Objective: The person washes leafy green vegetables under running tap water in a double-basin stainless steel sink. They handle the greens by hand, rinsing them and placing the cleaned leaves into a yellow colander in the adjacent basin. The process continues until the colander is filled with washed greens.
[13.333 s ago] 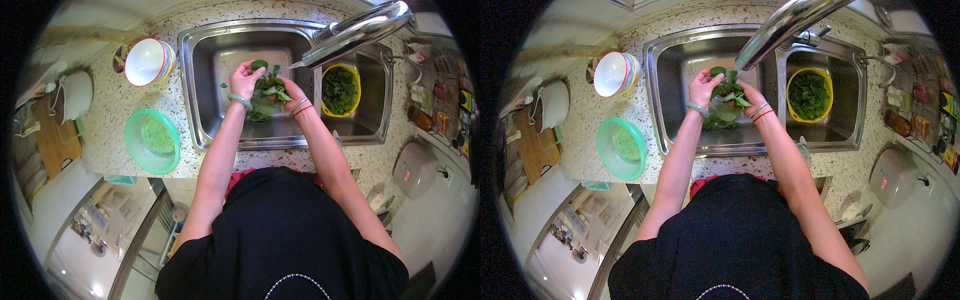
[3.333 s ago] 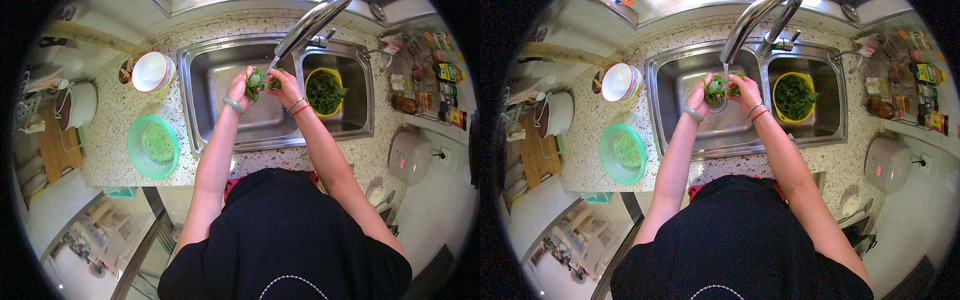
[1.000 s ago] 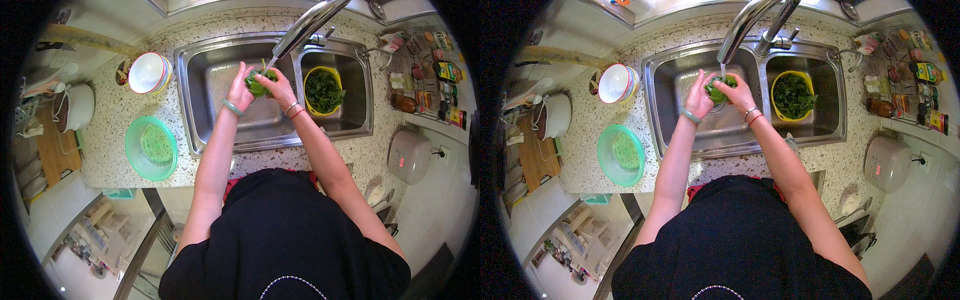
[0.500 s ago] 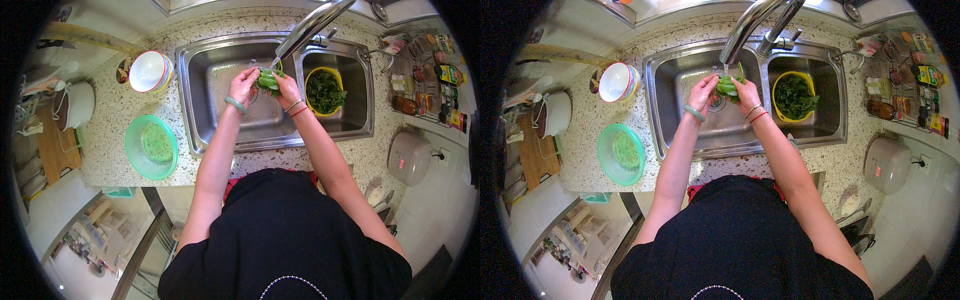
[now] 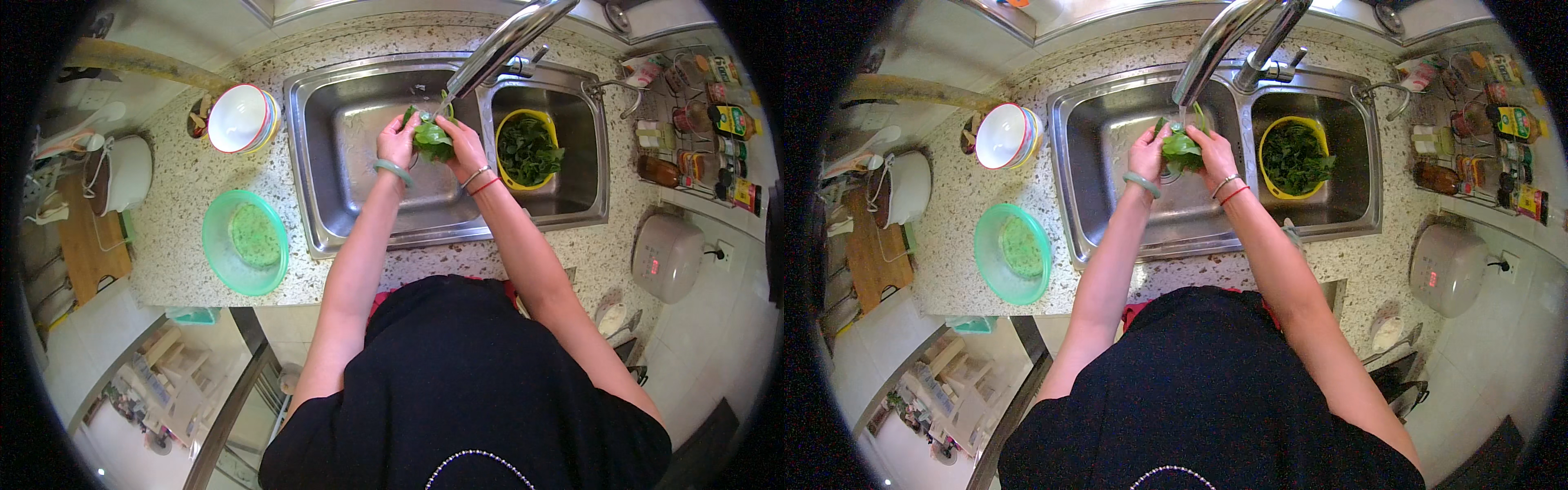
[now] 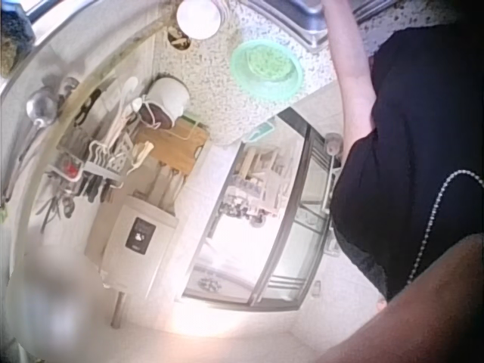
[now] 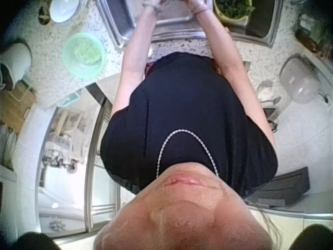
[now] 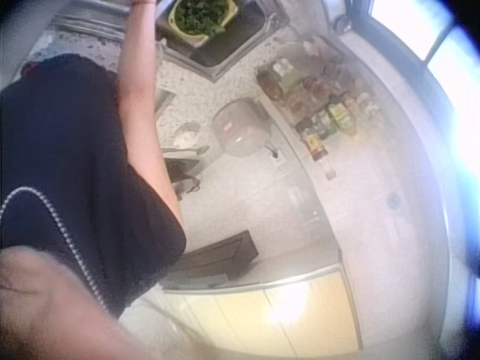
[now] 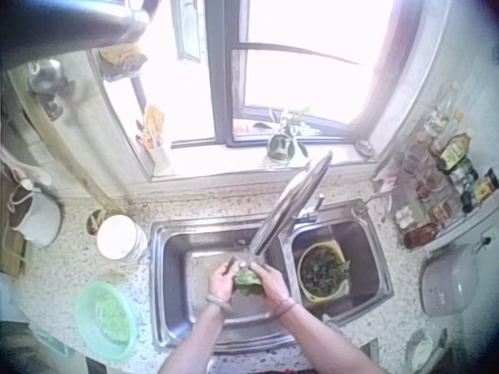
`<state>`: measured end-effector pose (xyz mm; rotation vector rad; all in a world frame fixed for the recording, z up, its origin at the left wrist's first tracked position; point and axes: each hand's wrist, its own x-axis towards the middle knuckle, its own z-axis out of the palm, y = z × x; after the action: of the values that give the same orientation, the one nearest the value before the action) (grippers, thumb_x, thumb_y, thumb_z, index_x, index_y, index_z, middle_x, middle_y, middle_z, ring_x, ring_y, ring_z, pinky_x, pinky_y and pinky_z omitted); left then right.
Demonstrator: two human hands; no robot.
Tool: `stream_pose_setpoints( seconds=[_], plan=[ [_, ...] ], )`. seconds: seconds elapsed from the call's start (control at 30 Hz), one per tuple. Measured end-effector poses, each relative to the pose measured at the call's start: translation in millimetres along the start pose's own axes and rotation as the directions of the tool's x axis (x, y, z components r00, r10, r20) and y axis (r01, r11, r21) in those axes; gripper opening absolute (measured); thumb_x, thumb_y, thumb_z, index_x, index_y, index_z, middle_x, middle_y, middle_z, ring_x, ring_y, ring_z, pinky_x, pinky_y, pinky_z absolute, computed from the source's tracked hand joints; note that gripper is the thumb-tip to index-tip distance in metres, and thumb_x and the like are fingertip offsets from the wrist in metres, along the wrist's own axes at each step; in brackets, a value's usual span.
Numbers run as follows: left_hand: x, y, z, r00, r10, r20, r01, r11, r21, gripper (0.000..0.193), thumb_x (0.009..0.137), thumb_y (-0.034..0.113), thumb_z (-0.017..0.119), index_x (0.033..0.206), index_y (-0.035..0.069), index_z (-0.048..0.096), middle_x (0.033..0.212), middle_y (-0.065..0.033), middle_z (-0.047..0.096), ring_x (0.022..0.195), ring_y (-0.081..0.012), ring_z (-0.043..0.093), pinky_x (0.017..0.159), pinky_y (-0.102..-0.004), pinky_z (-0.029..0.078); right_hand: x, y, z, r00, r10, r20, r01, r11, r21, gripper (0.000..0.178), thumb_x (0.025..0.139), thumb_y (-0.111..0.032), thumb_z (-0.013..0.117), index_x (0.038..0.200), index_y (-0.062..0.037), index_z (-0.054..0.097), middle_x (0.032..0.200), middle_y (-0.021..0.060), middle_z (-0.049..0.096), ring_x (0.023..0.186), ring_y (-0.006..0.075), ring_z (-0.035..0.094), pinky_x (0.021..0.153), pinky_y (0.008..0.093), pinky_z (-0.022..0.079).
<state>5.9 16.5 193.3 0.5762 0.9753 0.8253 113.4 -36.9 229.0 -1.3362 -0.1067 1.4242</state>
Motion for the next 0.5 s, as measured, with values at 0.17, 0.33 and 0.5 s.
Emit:
stream_pose_setpoints(
  seconds=[0.17,0.33,0.5],
  plan=[
    [10,-4,-10,0.981,0.172,-0.092,-0.145,0.959,0.244,0.017,0.085,0.021,0.057,0.086,0.004,0.058,0.077,0.0000,0.059,0.065,-0.0066,0.052,0.060,-0.0210,0.043,-12,-5,4,0.991,0.068,0.114,-0.072,0.997,0.027,0.032,0.083,-0.035,0.056,0.100,-0.0074,0.055,0.086,0.0017,0.058,0.069,0.0110,0.057,0.052,0.0261,0.047],
    [4,-4,0,0.894,0.443,-0.064,-0.309,0.713,0.630,0.013,0.086,0.016,0.052,0.088,0.004,0.056,0.072,-0.0027,0.058,0.062,-0.0073,0.053,0.057,-0.0233,0.044,-2,12,5,0.993,-0.084,0.084,0.092,0.992,-0.091,0.027,0.084,-0.026,0.057,0.102,-0.0061,0.054,0.087,0.0017,0.058,0.072,0.0119,0.057,0.060,0.0244,0.047],
    [-13,8,1,0.997,0.062,0.035,-0.066,0.988,0.138,0.017,0.088,0.017,0.049,0.101,0.007,0.052,0.089,-0.0027,0.057,0.076,-0.0093,0.054,0.062,-0.0245,0.045,9,11,1,0.994,-0.090,0.062,0.087,0.995,0.047,0.020,0.084,-0.012,0.054,0.102,-0.0028,0.054,0.087,0.0048,0.060,0.072,0.0119,0.058,0.064,0.0237,0.047]
  ],
)
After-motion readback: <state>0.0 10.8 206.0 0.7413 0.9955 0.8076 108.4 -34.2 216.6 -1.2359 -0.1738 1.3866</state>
